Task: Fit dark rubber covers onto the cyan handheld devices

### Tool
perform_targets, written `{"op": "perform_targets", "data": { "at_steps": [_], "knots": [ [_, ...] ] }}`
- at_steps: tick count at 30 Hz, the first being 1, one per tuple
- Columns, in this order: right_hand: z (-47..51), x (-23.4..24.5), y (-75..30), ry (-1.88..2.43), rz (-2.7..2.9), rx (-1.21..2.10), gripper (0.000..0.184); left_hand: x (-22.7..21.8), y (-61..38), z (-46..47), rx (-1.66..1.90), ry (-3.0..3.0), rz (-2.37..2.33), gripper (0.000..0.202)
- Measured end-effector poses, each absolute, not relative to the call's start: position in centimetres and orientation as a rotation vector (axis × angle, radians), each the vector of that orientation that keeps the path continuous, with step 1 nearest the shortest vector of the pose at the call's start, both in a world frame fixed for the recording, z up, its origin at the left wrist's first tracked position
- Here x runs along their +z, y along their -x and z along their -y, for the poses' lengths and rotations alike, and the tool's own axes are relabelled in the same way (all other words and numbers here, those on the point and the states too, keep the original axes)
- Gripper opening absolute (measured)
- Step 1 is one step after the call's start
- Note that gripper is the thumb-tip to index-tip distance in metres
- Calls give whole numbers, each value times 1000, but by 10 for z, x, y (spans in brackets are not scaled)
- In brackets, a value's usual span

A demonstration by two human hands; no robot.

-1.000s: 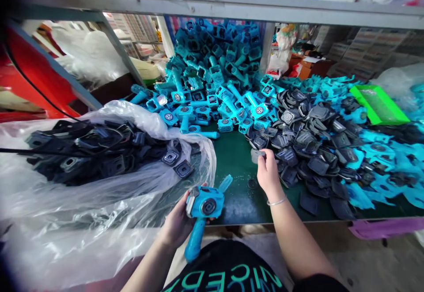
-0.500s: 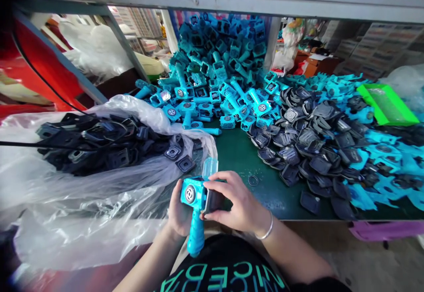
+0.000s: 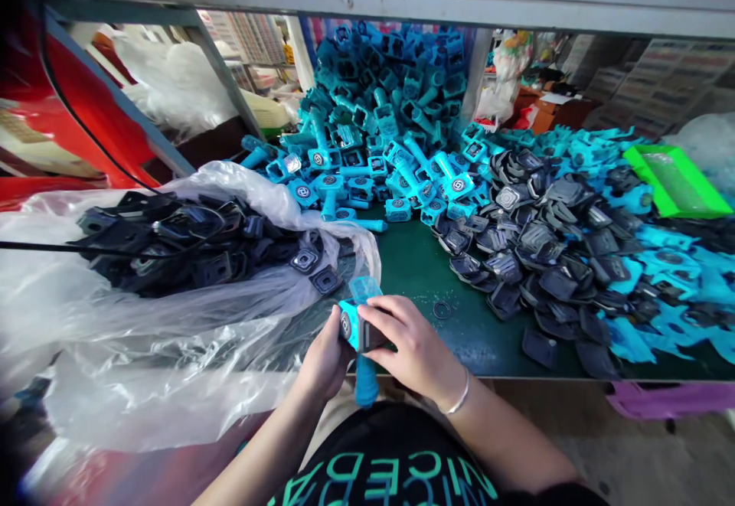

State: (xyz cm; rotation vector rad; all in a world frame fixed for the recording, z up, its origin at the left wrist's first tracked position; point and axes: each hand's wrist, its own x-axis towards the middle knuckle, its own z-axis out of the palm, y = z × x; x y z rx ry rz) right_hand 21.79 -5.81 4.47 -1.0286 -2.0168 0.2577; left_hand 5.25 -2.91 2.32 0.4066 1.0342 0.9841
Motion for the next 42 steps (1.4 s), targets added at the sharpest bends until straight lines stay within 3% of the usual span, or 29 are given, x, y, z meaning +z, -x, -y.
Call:
{"op": "perform_targets", "data": {
  "at_steps": [3,8,13,20,25,30,32,36,42],
  "knots": [
    [59,46,-213,961,2062,153,70,15,-46,37,1096,-647,-966,90],
    [62,52,-212,902,2086,27,73,5,-39,43,1146,-925,-892,96],
    [61,47,-214,1040,1834,414,108,12,-43,48,1187,-695,-609,108],
    [54,54,-206,907,1759,500,102,37,-45,52,1238,-669,-508,113],
    [58,66,-197,869,1697,554,86,28,-47,52,1379,-758,-500,93],
    [50,57,-200,1004,1702,551,84,22,-46,37,1261,-530,-554,62],
    [45,49,-208,1041,1651,611,73,25,-41,29,1149,-444,-549,62],
    [47,40,-216,1148,1471,595,34,32,-30,20,923,-304,-488,72],
    [59,44,-212,1148,1536,753,24,33,-31,19,906,-200,-526,65]
  ]
}}
